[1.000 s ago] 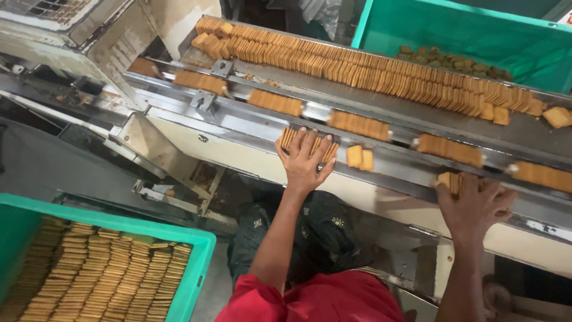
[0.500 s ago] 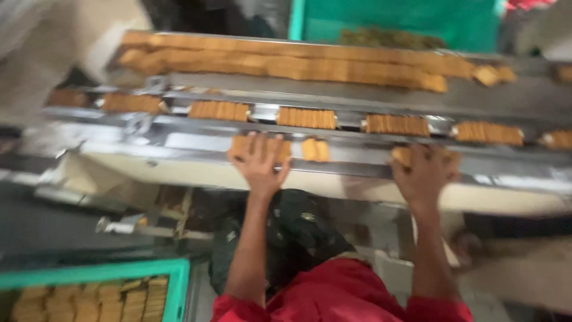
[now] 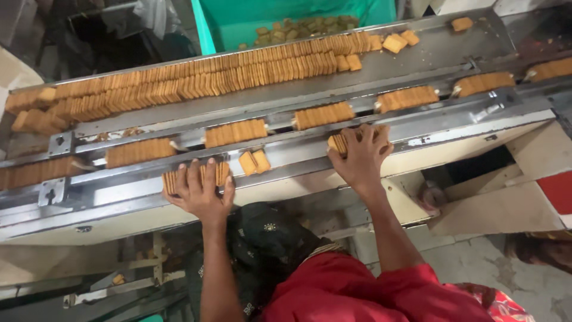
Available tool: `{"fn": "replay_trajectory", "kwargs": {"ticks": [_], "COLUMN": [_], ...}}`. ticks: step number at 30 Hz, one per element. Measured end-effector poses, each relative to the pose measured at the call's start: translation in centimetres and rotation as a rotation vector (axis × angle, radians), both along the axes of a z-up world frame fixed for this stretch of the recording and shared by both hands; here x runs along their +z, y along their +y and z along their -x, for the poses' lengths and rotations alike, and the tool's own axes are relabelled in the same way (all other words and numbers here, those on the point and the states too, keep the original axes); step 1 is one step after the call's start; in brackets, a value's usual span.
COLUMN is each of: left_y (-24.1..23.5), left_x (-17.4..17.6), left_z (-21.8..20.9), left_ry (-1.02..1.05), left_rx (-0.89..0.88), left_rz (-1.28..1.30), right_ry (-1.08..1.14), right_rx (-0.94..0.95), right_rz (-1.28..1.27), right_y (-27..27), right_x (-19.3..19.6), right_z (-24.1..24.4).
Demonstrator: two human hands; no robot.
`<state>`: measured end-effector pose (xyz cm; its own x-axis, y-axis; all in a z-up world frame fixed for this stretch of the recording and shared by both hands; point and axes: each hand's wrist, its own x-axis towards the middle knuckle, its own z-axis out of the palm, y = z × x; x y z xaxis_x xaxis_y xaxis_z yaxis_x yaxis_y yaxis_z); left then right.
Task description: The person arranges rectangular biscuits on a moving conveyor belt by hand, aligning them into neat rows. They continuously pick up and place biscuits to maintain uniform spacing as the belt advances.
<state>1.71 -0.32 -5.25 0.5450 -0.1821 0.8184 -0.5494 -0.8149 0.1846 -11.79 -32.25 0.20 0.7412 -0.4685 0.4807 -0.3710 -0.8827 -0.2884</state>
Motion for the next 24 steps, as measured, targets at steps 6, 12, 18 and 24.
{"fn": "replay_trajectory", "kwargs": {"ticks": [6,12,18,24], "left_y": [-0.2,0.1,0.0,0.0], "left_x": [0.0,-0.1,0.2,0.2], "left_z": [0.0,-0.1,0.2,0.4], "left_ry": [0.020,-0.008,0.001,0.029], "left_rx": [0.016,-0.009,-0.017,-0.012], "left_rz": [-0.012,0.014,0.021,0.024], "right_ry": [0.031,0.070,-0.086,-0.042], "right_rx": [0.010,-0.013,-0.010,0.007], "right_rz": [-0.093,-0.189,0.005,0.003], "right_y": [0.1,0.3,1.3,0.8], "right_x": [0.4,0.0,-1.0,-0.9], "right_z": [0.1,-0.1,0.3,0.9]}}
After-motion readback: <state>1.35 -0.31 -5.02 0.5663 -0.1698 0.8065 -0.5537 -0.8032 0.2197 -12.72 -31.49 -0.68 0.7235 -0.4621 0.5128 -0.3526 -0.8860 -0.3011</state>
